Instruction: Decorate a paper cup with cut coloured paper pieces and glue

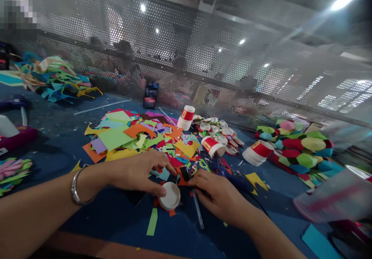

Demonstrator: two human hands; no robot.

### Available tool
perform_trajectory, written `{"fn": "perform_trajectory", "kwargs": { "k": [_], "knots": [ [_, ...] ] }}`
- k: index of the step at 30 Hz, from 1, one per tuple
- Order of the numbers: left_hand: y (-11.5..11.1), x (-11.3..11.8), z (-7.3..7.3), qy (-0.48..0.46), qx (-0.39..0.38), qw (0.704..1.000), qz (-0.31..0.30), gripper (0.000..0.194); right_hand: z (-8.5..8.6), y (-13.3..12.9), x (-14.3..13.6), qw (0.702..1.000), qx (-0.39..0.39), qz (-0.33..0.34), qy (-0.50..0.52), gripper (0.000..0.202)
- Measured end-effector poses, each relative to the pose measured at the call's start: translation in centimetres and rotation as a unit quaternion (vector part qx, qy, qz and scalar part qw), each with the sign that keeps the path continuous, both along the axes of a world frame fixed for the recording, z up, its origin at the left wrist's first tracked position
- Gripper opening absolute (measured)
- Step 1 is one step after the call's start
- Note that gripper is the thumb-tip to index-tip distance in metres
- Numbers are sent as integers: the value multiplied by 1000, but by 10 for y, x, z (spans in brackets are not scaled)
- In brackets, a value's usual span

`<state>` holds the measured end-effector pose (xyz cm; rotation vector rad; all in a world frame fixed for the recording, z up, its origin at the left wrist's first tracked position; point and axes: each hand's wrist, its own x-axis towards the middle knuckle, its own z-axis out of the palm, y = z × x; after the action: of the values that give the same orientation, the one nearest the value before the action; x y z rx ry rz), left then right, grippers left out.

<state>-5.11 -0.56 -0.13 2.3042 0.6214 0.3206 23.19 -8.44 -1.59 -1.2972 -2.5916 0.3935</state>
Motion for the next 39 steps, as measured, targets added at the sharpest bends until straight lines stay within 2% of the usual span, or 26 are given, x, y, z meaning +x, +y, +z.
{"fn": "perform_trajectory", "kwargs": {
  "k": [4, 12, 18, 25, 29, 33, 36, 39],
  "knots": [
    [-3, -1, 1, 15, -16, 999, -30, 63, 2, 2, 1, 996, 30, 27, -80, 29],
    [-7, 6, -4, 11, -32, 999, -28, 59, 2, 7, 0, 976, 104, 93, -166, 20],
    [-6, 12, -11, 12, -22, 999, -27, 46, -2, 9, 0, 965, 144, 121, -184, 9],
    [-6, 13, -15, -4, -9, 999, -41, 48, -1, 11, 0, 966, 172, 131, -140, 12],
    [-6, 14, -13, 3, -13, 999, -34, 49, 0, 8, 4, 979, 184, 82, -14, 24],
    [-8, 15, -11, 12, -13, 1000, -25, 45, 3, 4, 4, 982, 159, -7, 102, 21],
    [-8, 16, -12, 4, 6, 1000, -24, 42, 5, 3, 1, 976, 150, -68, 141, 17],
    [-8, 16, -8, -4, 36, 999, -21, 41, 8, 0, -1, 972, 138, -96, 166, 13]
  ]
}}
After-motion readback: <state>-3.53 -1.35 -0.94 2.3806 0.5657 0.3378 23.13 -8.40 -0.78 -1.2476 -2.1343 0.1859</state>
